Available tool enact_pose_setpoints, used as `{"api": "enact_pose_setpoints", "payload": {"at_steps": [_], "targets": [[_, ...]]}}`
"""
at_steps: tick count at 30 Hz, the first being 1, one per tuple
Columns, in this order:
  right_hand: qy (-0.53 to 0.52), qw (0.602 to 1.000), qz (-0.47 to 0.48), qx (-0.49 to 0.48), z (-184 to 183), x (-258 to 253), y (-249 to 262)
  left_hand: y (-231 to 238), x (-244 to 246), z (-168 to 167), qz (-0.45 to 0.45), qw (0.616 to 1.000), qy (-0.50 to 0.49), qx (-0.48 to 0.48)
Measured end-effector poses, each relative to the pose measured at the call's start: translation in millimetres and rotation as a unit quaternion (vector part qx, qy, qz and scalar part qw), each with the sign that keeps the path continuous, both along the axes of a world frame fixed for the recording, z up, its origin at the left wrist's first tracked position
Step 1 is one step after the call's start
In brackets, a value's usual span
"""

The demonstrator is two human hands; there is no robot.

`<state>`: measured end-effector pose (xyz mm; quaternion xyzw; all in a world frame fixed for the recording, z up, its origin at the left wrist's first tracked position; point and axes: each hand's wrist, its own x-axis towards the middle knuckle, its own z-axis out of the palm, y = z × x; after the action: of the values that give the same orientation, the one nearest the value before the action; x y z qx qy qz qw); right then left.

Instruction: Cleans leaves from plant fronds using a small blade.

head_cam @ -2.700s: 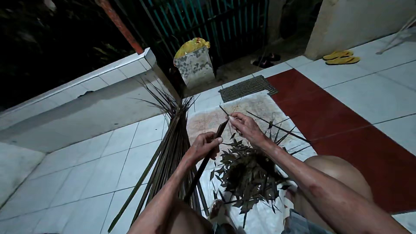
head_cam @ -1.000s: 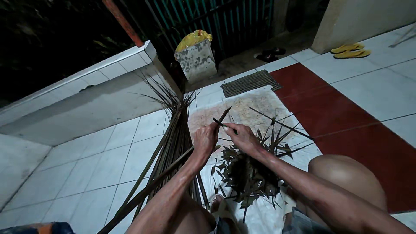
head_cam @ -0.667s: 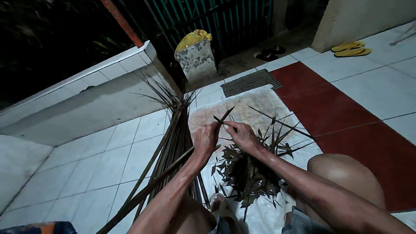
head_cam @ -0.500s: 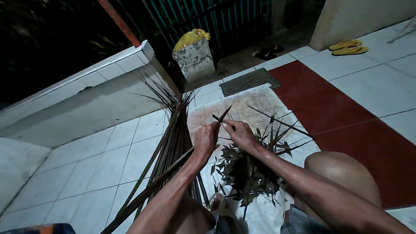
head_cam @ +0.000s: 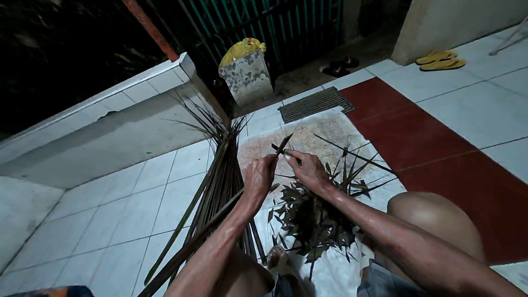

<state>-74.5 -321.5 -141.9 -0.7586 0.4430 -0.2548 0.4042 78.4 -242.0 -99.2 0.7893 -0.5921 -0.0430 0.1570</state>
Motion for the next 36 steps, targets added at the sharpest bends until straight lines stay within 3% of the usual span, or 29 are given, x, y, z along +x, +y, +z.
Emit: {"api": "enact_pose_setpoints", "payload": {"at_steps": [9, 19, 21, 27, 36], "targets": [[-0.007, 0.999, -0.019, -0.027, -5.6, 1.3, -2.0, 4.7, 0.1, 2.3, -0.004, 1.000, 0.011, 0.000], [-0.029, 0.994, -0.104, -0.015, -17.8, -15.4, -43.7, 15.5, 3.6, 3.9, -0.010, 1.000, 0.007, 0.014], [-0.043, 0.995, -0.090, -0.027, -14.1, -18.6, -43.8, 17.2, 4.0, 5.8, 0.004, 0.999, -0.027, 0.023], [-0.020, 0.997, 0.067, -0.008, -4.9, -17.0, -14.7, 18.5, -0.1, 5.2, 0.002, 0.991, -0.130, 0.019], [0.014, 0.999, 0.037, -0.002, 1.4, -12.8, -9.5, 18.8, -5.9, 5.2, -0.009, 0.987, -0.160, 0.004]]}}
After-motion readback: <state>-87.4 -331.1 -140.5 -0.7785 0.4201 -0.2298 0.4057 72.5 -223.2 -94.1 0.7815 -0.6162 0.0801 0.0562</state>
